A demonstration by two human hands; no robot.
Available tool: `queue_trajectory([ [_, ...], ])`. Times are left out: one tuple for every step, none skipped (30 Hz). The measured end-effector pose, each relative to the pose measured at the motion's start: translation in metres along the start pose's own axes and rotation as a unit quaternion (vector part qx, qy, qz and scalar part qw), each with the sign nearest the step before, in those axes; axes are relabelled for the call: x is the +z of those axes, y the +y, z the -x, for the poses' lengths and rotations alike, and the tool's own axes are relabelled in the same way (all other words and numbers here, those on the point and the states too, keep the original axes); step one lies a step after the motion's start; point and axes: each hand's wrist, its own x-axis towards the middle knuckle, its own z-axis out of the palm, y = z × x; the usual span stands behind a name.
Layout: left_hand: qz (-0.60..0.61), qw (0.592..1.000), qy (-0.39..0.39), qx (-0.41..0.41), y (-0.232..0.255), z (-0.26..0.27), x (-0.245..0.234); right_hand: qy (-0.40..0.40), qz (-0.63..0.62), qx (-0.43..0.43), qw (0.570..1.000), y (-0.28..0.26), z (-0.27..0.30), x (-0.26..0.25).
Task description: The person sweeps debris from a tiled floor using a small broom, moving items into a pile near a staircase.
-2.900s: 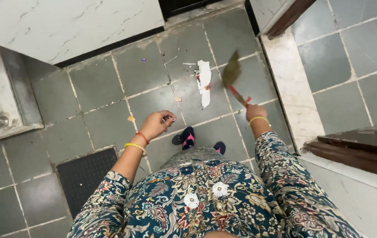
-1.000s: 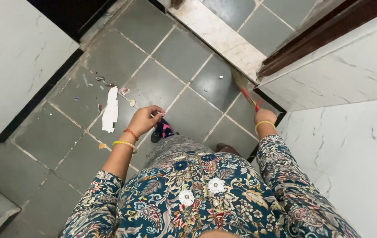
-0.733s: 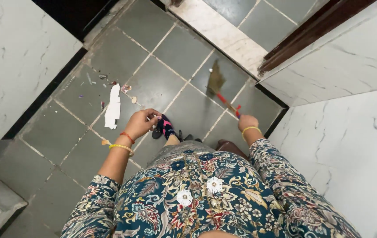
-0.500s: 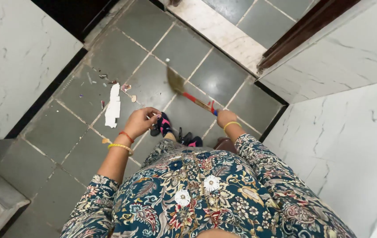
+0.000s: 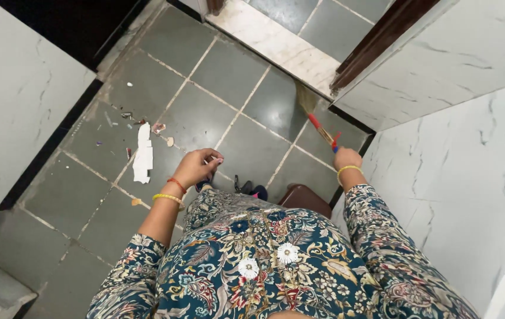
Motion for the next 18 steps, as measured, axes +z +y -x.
queue_trajectory([
  [-0.009, 1.0, -0.005, -0.004, 0.001, -0.002, -0.001, 0.001, 0.004, -0.019, 1.0, -0.007, -0.003, 0.006],
  [-0.016, 1.0, -0.011, -0.01, 0.001, -0.001, 0.001, 0.001, 0.01, -0.037, 0.999, -0.014, -0.003, 0.014],
  [-0.023, 1.0, -0.006, 0.004, 0.001, -0.002, 0.002, 0.0, 0.016, -0.055, 0.998, -0.017, -0.001, 0.02],
  [-0.029, 0.999, -0.001, 0.019, 0.001, -0.003, 0.002, -0.007, 0.022, -0.086, 0.996, -0.026, 0.004, 0.027],
  [-0.035, 0.999, 0.003, 0.034, 0.002, -0.002, 0.002, -0.014, 0.027, -0.116, 0.993, -0.041, 0.012, 0.035],
  [-0.031, 0.999, -0.008, 0.022, 0.003, -0.001, 0.001, -0.03, 0.034, -0.138, 0.989, -0.056, 0.02, 0.039],
  [-0.028, 0.999, -0.02, 0.01, 0.005, 0.0, -0.001, -0.046, 0.041, -0.16, 0.985, -0.071, 0.029, 0.041],
  [-0.025, 0.999, -0.034, -0.002, 0.007, 0.0, -0.002, -0.041, 0.033, -0.182, 0.982, -0.082, 0.041, 0.043],
  [-0.038, 0.999, -0.039, 0.0, 0.01, -0.001, -0.005, -0.035, 0.026, -0.204, 0.978, -0.089, 0.052, 0.04],
  [-0.05, 0.998, -0.047, 0.003, 0.013, -0.004, -0.006, -0.037, 0.005, -0.201, 0.979, -0.09, 0.06, 0.034],
  [-0.063, 0.996, -0.055, 0.006, 0.016, -0.009, -0.008, -0.039, -0.015, -0.198, 0.979, -0.09, 0.065, 0.026],
  [-0.07, 0.996, -0.055, 0.012, 0.02, -0.013, -0.007, -0.042, -0.036, -0.194, 0.98, -0.085, 0.071, 0.02],
  [-0.077, 0.995, -0.056, 0.018, 0.024, -0.019, -0.005, -0.037, -0.025, -0.19, 0.981, -0.075, 0.076, 0.013],
  [-0.083, 0.995, -0.056, 0.024, 0.028, -0.024, -0.004, -0.032, -0.014, -0.187, 0.982, -0.061, 0.08, 0.007],
  [-0.073, 0.995, -0.065, 0.032, 0.031, -0.028, -0.002, -0.027, -0.003, -0.184, 0.983, -0.047, 0.085, 0.004],
  [-0.062, 0.995, -0.073, 0.041, 0.036, -0.032, -0.001, -0.007, -0.017, -0.161, 0.987, -0.03, 0.089, 0.003],
  [-0.052, 0.994, -0.081, 0.049, 0.039, -0.035, 0.001, 0.013, -0.031, -0.137, 0.99, -0.012, 0.093, 0.003],
  [-0.052, 0.993, -0.088, 0.053, 0.042, -0.036, 0.004, 0.011, -0.024, -0.102, 0.994, 0.006, 0.094, 0.004],
])
